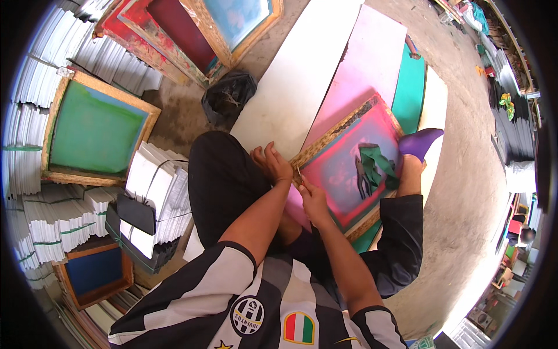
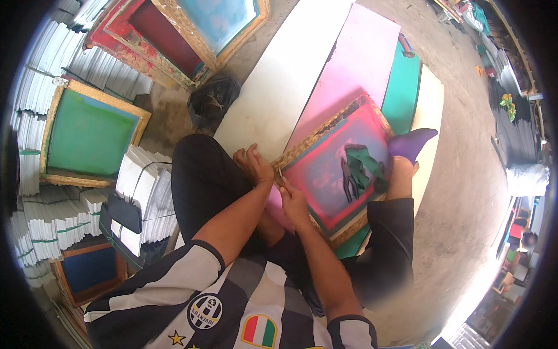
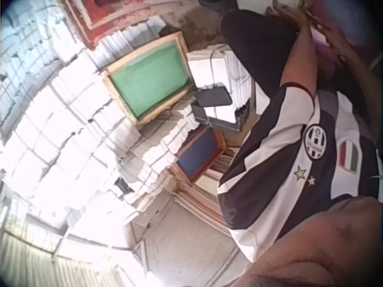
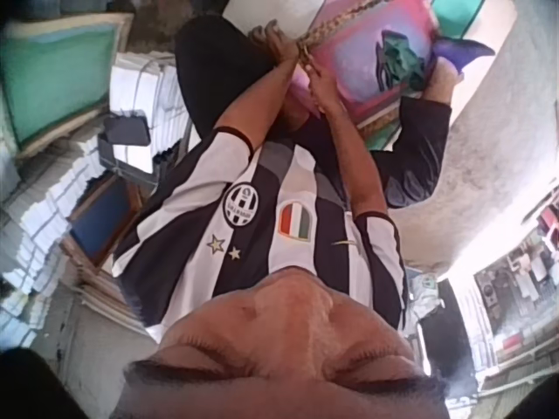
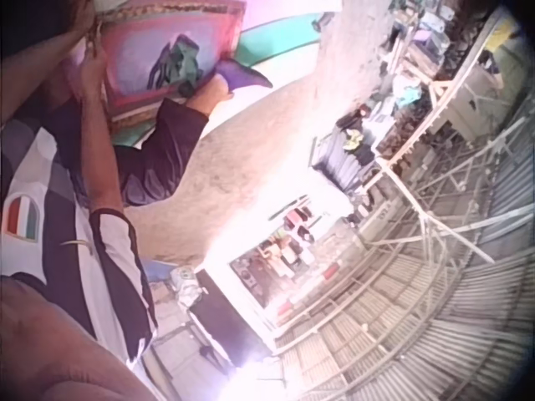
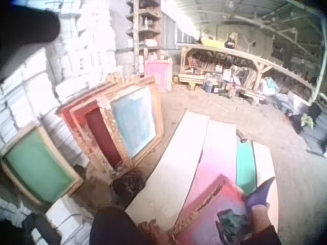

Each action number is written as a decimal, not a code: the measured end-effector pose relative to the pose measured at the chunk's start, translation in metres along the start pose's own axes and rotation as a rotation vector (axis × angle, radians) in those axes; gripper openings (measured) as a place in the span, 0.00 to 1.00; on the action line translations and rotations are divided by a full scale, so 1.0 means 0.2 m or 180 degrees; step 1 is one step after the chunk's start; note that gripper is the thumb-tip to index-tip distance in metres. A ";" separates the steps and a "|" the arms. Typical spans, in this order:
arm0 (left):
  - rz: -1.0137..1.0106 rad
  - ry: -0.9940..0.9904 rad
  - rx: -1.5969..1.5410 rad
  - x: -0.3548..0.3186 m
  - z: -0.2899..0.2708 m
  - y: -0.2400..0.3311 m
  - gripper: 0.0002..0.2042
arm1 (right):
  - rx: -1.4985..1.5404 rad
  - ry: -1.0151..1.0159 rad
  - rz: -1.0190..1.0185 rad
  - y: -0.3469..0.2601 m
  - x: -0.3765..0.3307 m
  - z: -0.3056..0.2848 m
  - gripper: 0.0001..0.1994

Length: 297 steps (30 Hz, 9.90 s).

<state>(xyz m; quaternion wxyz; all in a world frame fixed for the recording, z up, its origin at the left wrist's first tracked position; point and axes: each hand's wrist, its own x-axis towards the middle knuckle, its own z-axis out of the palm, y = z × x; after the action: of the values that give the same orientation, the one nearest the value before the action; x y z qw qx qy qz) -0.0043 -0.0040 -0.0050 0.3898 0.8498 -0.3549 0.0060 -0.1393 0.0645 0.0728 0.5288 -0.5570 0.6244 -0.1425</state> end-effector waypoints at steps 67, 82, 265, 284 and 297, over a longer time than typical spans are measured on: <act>-0.0085 -0.0132 -0.0224 0.00 0.00 0.01 0.11 | -0.0988 0.0475 -0.0420 -0.14 -0.12 -0.05 0.21; -0.0287 -0.0098 0.0110 0.01 -0.01 0.01 0.11 | -0.0860 0.0411 -0.0168 -0.17 -0.06 0.05 0.23; -0.0256 -0.0162 -0.0098 0.01 -0.01 0.05 0.10 | -0.0230 0.0200 -0.0665 0.08 0.02 -0.04 0.22; -0.0192 -0.0102 -0.0063 0.00 0.00 0.01 0.10 | -0.1009 -0.0030 -0.0720 -0.02 0.02 -0.21 0.22; -0.0252 -0.0173 -0.0107 0.00 -0.01 0.06 0.10 | 0.1374 -0.0482 0.0624 -0.06 0.03 -0.24 0.19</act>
<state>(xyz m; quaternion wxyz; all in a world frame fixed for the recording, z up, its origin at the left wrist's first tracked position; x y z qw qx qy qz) -0.0109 -0.0074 0.0041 0.3941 0.8564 -0.3315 -0.0384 -0.1721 0.0361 0.0983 0.6920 -0.3770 0.5892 -0.1784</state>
